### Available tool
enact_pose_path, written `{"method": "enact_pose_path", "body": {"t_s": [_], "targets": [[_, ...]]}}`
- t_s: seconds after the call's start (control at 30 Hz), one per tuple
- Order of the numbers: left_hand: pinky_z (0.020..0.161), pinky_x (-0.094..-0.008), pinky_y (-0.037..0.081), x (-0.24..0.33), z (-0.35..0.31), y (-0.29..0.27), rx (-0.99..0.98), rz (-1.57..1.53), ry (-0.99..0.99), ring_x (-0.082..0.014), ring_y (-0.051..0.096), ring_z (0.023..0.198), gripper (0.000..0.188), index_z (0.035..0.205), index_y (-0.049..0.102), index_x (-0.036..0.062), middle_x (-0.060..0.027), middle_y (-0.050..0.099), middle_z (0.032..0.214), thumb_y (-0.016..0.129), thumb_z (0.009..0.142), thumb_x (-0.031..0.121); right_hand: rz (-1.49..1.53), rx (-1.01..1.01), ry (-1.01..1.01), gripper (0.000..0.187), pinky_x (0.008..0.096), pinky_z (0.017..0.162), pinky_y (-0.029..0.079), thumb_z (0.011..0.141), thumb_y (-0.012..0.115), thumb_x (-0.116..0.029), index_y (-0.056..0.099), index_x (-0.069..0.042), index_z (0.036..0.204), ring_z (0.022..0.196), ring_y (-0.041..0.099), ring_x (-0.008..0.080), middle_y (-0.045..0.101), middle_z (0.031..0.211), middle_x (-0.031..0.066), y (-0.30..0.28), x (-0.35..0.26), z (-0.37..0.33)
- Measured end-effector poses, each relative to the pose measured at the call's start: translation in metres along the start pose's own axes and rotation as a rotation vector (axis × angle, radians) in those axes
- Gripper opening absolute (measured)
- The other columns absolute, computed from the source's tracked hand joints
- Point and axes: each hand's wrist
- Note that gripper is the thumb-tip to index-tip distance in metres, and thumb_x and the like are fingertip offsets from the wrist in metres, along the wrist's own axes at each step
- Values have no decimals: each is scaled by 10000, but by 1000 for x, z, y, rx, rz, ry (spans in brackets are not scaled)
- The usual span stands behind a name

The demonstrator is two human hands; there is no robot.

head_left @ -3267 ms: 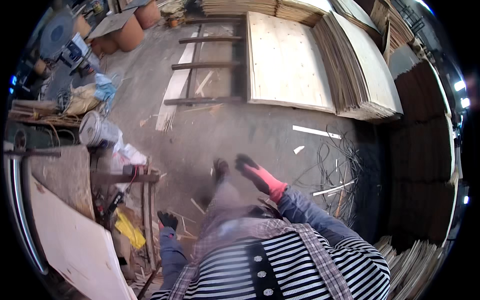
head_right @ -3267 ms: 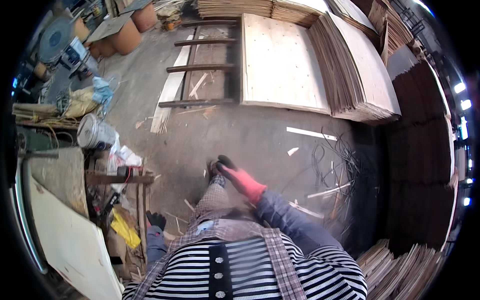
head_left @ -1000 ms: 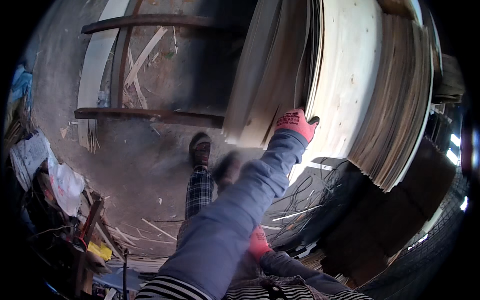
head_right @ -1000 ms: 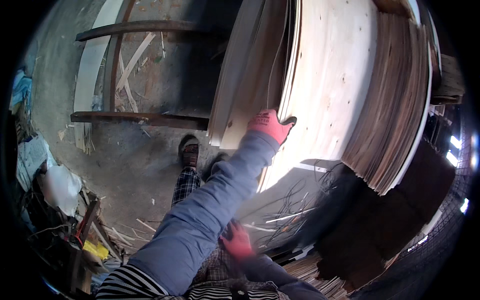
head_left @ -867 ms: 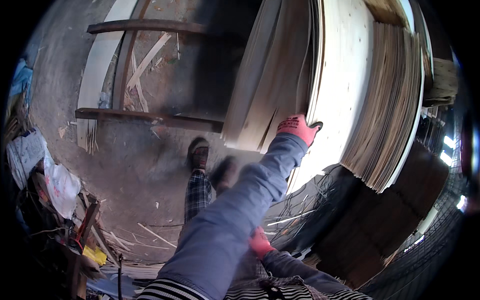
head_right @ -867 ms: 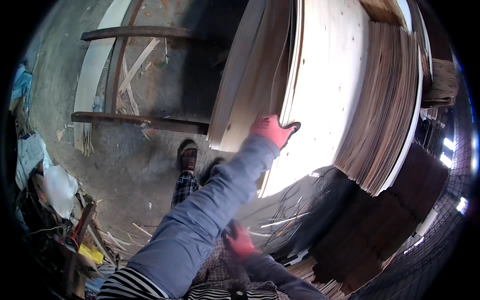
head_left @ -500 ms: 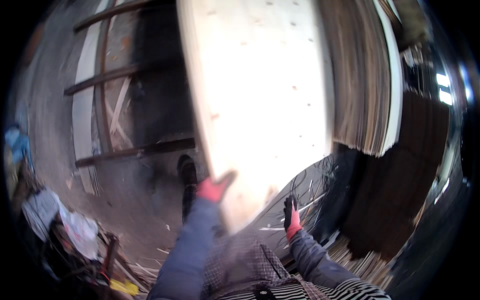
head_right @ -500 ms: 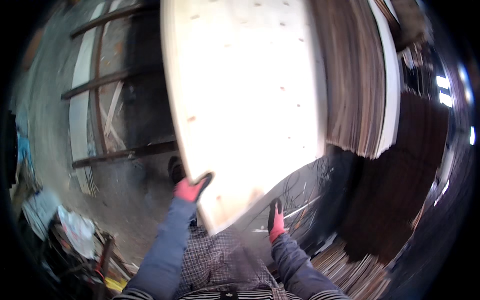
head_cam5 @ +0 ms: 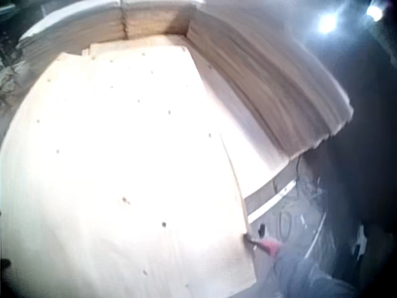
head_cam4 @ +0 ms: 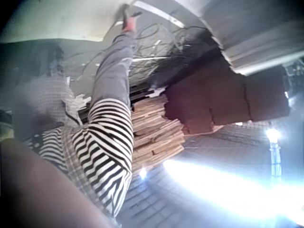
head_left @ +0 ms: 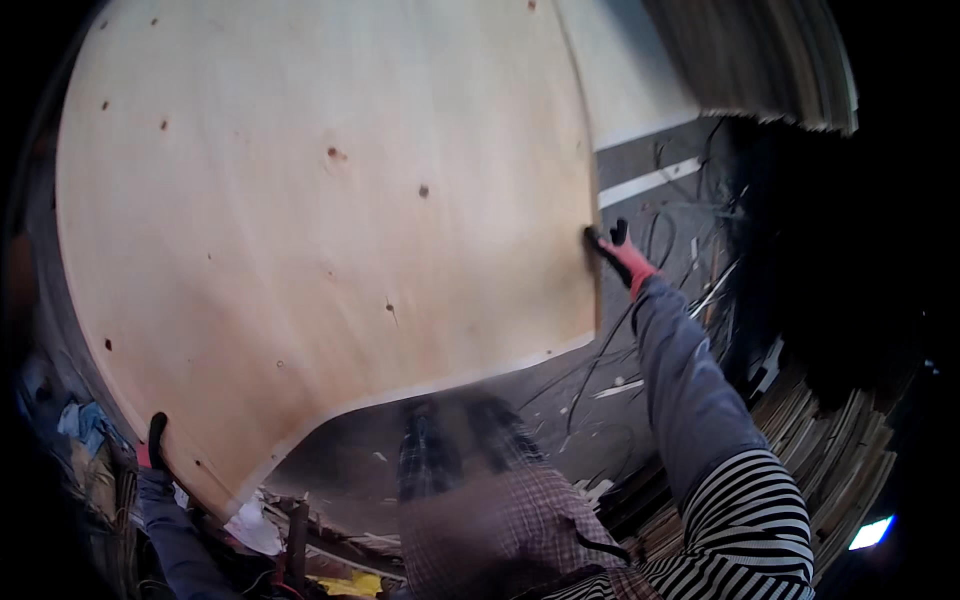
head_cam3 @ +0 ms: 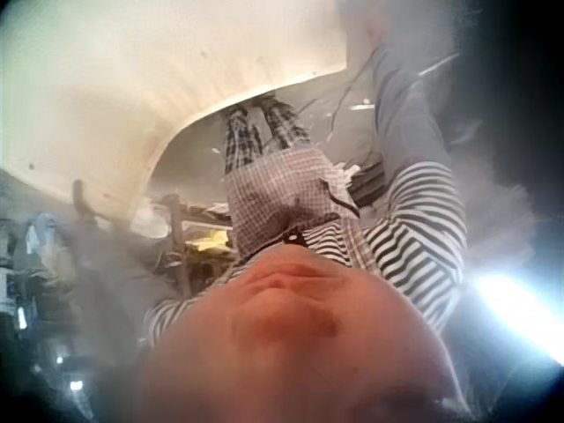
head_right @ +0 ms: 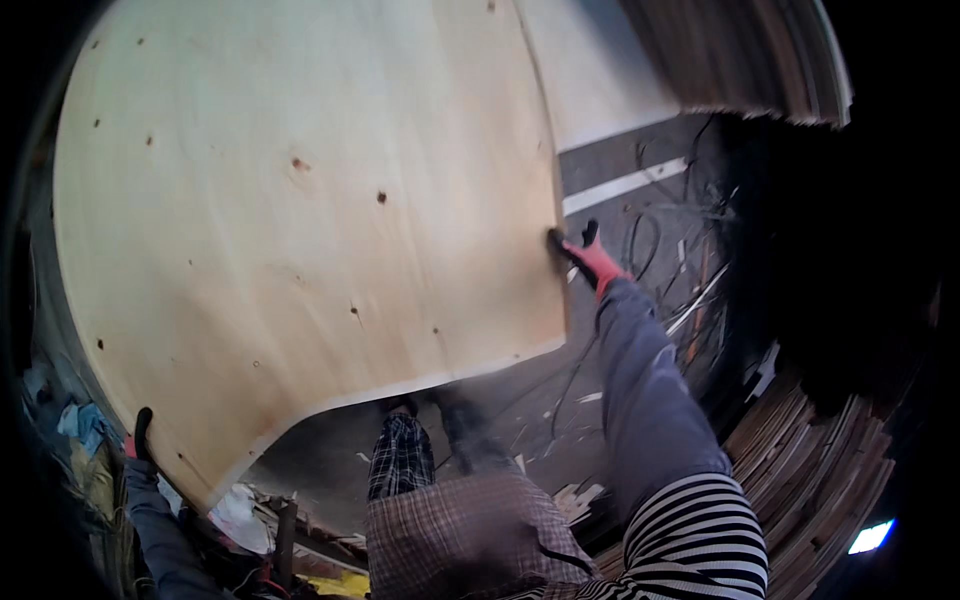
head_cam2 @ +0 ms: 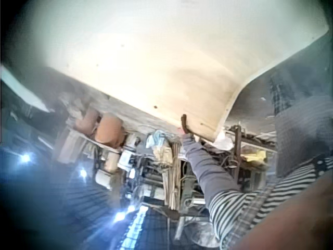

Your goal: The person repeatedly feeds large flat wood panels through a roller press machine, using a long metal bar to engage the mechanism and gloved hands to guide the panels. After each pass, the person removes the panel, stacks it, and repeats the process with additional panels.

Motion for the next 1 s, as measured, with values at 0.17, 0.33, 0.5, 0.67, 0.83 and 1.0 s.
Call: {"method": "enact_pose_path", "body": {"t_s": [0.17,0.33,0.5,0.67,0.83,1.0], "targets": [[853,-292,422,5,17,25,-122,-268,-348,-181,530,957,459,1188,438,-9,-89,524,1115,521,841,280,125,-383,287,475,252,694,447,795,552,-415,541,-2,1029,755,572,117,602,858,38,52,-30,-3],[831,-275,429,-34,42,10,-60,136,-231,-152,544,940,397,1129,495,-36,-93,549,1088,522,842,236,566,-484,157,382,286,756,461,719,604,-90,511,21,1071,840,575,173,588,961,75,27,-57,-68],[758,-313,465,-53,47,4,236,584,-76,-220,592,869,563,991,562,-81,-184,591,968,701,642,338,525,-470,97,491,287,766,457,740,643,-122,424,10,1160,892,555,155,562,1013,83,27,-157,-186],[729,-355,478,-16,19,40,333,705,80,-269,608,844,665,926,581,-98,-216,609,902,750,554,426,44,-460,-338,609,316,792,442,819,476,-433,370,-5,1239,907,540,214,538,1071,127,84,-211,-264],[695,-351,482,-21,29,26,229,464,176,-264,613,799,545,914,589,-96,-200,613,909,724,620,343,357,-195,-43,583,332,868,393,849,394,-488,414,-49,1233,981,502,228,492,1120,163,111,-146,-169],[709,-296,482,10,8,48,196,362,129,-198,598,788,470,947,590,-83,-169,615,890,702,675,285,313,-129,-48,566,330,870,392,849,398,-466,415,-47,1230,984,501,228,495,1119,158,110,-78,-112]]}}
Point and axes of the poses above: each hand's wrist, its own z-axis towards the middle knuckle, its own y-axis out of the palm, x = y × z
